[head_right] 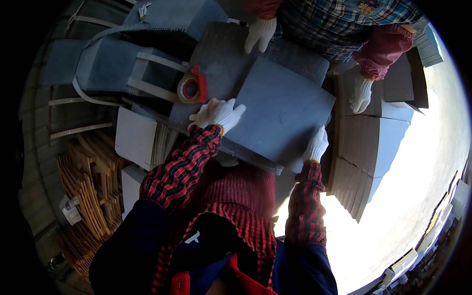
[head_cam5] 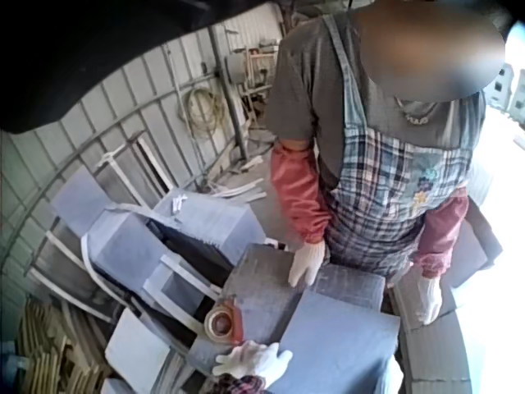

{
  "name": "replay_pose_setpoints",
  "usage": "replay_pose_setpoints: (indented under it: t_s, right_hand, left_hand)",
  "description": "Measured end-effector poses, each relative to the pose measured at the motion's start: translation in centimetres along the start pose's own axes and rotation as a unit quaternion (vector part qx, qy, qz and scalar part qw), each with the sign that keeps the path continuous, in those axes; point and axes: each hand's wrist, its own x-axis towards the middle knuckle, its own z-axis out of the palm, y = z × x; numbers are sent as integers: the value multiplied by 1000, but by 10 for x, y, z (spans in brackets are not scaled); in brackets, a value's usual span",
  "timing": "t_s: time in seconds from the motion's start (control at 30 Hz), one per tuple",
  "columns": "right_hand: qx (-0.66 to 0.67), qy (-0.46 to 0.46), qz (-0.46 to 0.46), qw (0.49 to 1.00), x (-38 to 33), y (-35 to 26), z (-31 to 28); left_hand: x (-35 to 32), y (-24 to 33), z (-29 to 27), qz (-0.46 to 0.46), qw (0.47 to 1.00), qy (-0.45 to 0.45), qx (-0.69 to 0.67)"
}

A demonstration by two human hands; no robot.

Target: The person wraps flat gray panels in plastic film and cardboard, then seals them with tape. They handle each panel one at a time, fold the wrapping material, and apply tape to secure the package.

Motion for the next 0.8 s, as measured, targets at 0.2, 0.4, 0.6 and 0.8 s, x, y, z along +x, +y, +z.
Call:
replay_pose_setpoints:
  t_s: [0.2, 0.4, 0.6, 0.8]
  right_hand:
    - [-77, -3, -68, 995, 10, 12, -2]
    - [-110, 12, -99, 989, 8, 11, -3]
    - [-278, -7, -140, 950, 0, 0, -15]
    - [-491, 165, -389, 762, -15, -79, -31]
  left_hand:
    - [-10, 2, 0, 16, 1000, 2, 23]
    - [2, -27, 2, 76, 995, -52, -26]
    - [14, -93, 55, 185, 788, 62, -584]
    - [-31, -68, -16, 94, 867, 15, -489]
